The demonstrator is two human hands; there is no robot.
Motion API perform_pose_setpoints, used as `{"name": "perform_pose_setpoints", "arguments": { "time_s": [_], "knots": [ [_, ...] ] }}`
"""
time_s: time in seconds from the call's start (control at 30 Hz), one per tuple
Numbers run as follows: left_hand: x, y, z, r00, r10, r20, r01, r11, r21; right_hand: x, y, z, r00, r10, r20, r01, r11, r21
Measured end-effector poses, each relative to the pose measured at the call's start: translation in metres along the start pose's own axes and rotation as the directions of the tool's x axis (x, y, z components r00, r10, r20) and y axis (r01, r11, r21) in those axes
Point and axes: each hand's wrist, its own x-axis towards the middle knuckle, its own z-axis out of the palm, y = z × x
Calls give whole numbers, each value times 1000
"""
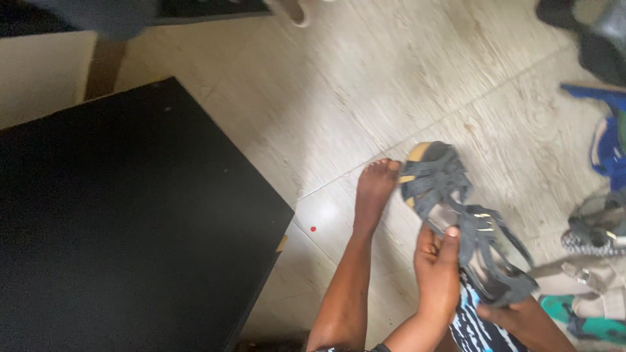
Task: Cleaning various shoes on the floor with a cloth.
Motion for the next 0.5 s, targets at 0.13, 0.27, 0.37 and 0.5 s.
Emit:
{"name": "perform_pose_setpoints", "arguments": {
  "time_s": [0.13, 0.27, 0.37, 0.5],
  "knots": [
    [42, -49, -32, 844, 473, 255, -515, 576, 635, -8, 8, -42, 982, -123, 145, 124, 992, 6],
    [41, -45, -36, 853, 465, 236, -498, 594, 631, -6, 35, -81, 993, -110, 37, 115, 980, -160],
    [43, -56, -34, 830, 514, 216, -527, 595, 607, -9, 5, -76, 996, 31, -83, -48, 975, -216],
    [6, -30, 1, 921, 389, 33, -367, 835, 411, 1, -38, -62, 913, 305, -271, -346, 931, -118]
  ]
}}
